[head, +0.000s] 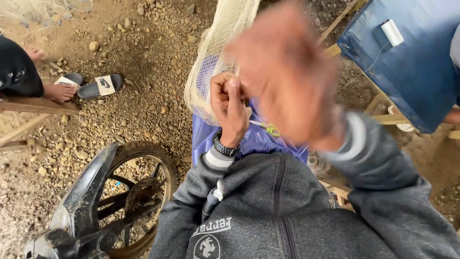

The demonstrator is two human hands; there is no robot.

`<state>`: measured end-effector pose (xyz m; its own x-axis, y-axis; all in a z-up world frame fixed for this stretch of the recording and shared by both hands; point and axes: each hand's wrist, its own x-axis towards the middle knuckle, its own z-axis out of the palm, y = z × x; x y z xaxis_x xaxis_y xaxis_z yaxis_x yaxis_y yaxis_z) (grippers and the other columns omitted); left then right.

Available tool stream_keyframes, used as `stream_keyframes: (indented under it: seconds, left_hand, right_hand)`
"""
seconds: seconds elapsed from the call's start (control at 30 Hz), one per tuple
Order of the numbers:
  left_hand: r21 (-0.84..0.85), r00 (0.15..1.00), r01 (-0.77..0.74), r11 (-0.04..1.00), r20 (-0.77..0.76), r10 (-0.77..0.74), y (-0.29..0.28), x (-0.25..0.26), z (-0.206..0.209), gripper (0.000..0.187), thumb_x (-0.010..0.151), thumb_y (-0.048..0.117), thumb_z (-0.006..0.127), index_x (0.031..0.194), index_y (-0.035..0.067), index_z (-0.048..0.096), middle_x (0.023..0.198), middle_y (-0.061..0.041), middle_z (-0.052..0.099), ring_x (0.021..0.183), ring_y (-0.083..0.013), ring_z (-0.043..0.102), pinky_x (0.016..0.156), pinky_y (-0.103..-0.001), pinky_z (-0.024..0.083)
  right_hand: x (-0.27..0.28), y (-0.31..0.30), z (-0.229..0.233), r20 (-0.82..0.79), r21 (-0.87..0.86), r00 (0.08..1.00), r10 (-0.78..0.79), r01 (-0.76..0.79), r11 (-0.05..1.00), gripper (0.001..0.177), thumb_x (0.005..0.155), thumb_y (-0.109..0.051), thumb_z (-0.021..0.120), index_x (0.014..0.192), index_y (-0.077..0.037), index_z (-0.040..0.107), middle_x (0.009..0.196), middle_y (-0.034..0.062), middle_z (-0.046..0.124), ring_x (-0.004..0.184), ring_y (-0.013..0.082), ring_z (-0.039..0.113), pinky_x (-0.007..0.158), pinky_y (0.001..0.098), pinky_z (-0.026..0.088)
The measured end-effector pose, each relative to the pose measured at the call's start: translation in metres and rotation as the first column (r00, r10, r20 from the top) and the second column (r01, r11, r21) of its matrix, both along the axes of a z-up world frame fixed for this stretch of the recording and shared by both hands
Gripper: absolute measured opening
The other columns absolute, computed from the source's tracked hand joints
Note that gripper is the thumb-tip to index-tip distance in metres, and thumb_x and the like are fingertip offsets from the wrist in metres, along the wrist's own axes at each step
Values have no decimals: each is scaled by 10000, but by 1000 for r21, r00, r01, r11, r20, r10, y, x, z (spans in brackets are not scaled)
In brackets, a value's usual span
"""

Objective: Repairing a fine-mesh fishing net using a shuttle and scissors

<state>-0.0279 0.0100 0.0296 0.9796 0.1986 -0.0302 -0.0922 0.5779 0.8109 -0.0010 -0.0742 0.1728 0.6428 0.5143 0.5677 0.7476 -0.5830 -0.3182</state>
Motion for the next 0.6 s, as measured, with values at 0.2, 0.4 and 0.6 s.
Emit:
stream_keyframes:
  seconds: [0.2,0.4,0.6]
  left_hand:
    - [-218,956,44,975,292,22,-9,11,-33,124,1134,143,482,1115,23,511,939,-157,686,823,-254,764,695,-362,679]
    - [-254,957,66,965,290,11,-8,9,-29,145,1122,187,514,1136,43,507,943,-145,646,788,-235,740,661,-349,665]
    - [-302,949,133,944,314,-33,-1,12,-38,123,1130,174,521,1164,57,539,1004,-142,674,869,-245,760,723,-351,661]
  right_hand:
    - [3,-63,50,142,-446,981,-133,183,876,155,1222,46,644,1357,58,719,1143,227,690,914,354,582,729,463,403]
    - [-7,-77,26,-246,-381,967,62,-156,911,307,1098,-116,559,1279,84,704,1013,194,712,762,240,656,617,314,539]
    - [-50,-122,-9,-335,749,826,453,-58,660,309,1110,-390,619,1149,-84,630,681,57,542,534,126,551,532,273,549]
